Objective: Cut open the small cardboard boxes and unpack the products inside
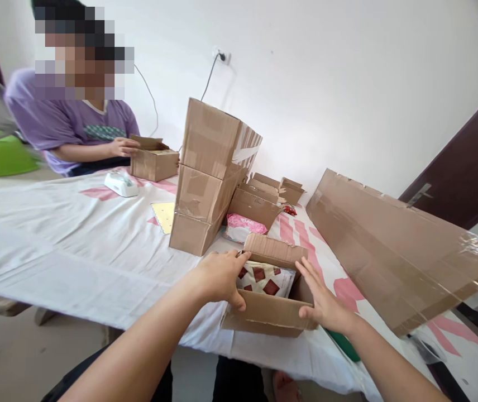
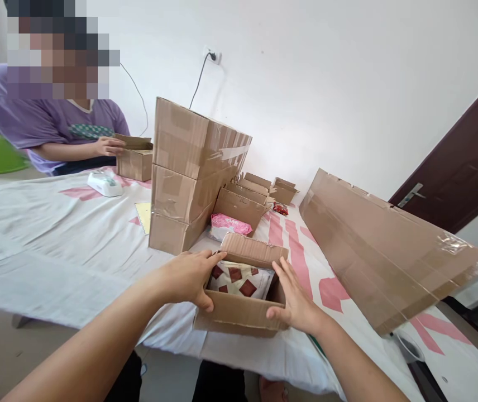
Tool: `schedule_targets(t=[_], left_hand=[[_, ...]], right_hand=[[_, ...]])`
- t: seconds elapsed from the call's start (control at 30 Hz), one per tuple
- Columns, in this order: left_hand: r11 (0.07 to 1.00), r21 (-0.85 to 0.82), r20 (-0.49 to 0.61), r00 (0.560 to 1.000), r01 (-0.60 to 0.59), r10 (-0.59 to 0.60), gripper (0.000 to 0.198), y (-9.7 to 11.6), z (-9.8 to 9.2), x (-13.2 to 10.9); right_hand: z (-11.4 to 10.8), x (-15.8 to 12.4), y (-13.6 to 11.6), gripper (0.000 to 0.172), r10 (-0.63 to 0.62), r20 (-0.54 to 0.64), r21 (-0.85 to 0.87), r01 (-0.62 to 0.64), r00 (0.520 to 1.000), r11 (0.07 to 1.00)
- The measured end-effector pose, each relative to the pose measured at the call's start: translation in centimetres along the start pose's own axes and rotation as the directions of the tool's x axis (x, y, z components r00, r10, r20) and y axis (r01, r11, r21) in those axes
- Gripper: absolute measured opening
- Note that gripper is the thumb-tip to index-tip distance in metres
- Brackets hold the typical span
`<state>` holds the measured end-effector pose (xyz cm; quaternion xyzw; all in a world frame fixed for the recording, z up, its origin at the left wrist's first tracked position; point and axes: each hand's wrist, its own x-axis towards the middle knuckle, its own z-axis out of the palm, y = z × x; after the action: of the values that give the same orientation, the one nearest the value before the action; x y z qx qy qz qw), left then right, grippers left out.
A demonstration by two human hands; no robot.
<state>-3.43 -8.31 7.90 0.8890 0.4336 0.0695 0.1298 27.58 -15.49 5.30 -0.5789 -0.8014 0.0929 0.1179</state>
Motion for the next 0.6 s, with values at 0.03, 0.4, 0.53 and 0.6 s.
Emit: schedule_targets(t=[0.03, 0.4, 0.53, 0.6], left_hand=[[1.0, 0.005, -0.016, 1.0, -0.008, 0.008, 0.116, -0.1, 0.2, 0.1], [0.994, -0.072, 0.01, 0.996, -0.086, 0.087, 0.112, -0.4, 0.5, 0.5], [0.994, -0.054, 0.009, 0.995, -0.096, 0.097, 0.11, 0.3, 0.6, 0.3], [0.996, -0.033, 0.0, 0.996, -0.086, 0.086, 0.118, 0.7, 0.7, 0.2]], right_hand=[[0.1, 0.5, -0.1, 0.099, -0.002, -0.006, 0.015, 0.002, 1.0, 1.0], [-0.2, 5.3, -3.8, 0.039, 0.078, -0.092, -0.131, -0.09, 0.993, 0.987], [0.6, 5.4, -3.5, 0.028, 0.086, -0.062, -0.135, -0.094, 0.994, 0.986], [0.7, 5.1, -3.5, 0.019, 0.073, -0.04, -0.125, -0.077, 0.997, 0.989]])
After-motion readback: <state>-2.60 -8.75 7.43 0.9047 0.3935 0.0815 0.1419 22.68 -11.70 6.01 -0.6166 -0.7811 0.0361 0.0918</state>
